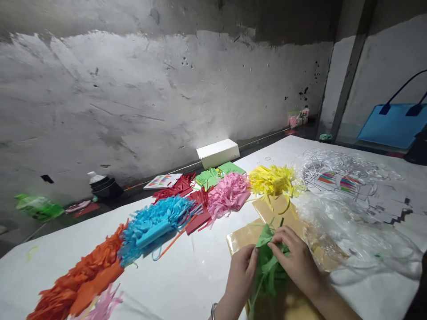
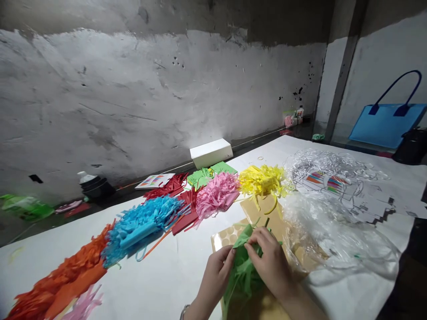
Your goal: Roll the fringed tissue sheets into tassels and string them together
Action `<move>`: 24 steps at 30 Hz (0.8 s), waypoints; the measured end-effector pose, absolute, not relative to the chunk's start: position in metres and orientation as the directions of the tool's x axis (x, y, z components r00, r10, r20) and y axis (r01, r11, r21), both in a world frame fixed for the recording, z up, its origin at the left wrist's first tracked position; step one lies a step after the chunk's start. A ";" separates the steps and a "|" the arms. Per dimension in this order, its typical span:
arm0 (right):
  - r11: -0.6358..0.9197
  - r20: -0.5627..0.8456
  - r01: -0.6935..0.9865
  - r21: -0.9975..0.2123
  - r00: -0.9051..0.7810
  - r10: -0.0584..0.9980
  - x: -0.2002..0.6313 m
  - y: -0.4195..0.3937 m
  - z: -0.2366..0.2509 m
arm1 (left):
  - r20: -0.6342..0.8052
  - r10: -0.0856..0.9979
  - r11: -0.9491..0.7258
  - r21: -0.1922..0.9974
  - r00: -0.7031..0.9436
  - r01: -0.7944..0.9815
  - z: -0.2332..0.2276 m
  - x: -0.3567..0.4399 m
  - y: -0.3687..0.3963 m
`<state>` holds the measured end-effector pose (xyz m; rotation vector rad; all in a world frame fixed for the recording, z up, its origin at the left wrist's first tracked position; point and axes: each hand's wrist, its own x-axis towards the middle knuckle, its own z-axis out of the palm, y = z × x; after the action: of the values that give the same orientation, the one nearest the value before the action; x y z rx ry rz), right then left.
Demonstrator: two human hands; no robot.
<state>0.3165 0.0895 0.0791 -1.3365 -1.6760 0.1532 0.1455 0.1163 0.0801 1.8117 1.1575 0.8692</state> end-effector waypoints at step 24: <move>0.092 0.257 0.726 -0.682 0.120 0.959 0.314 0.090 0.085 | 0.608 0.600 -0.797 0.402 0.520 0.451 0.079 0.137 0.122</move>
<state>0.3137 0.0904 0.0845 -1.6843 -1.6571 0.4133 0.1368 0.1221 0.0793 2.5653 0.8983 1.1392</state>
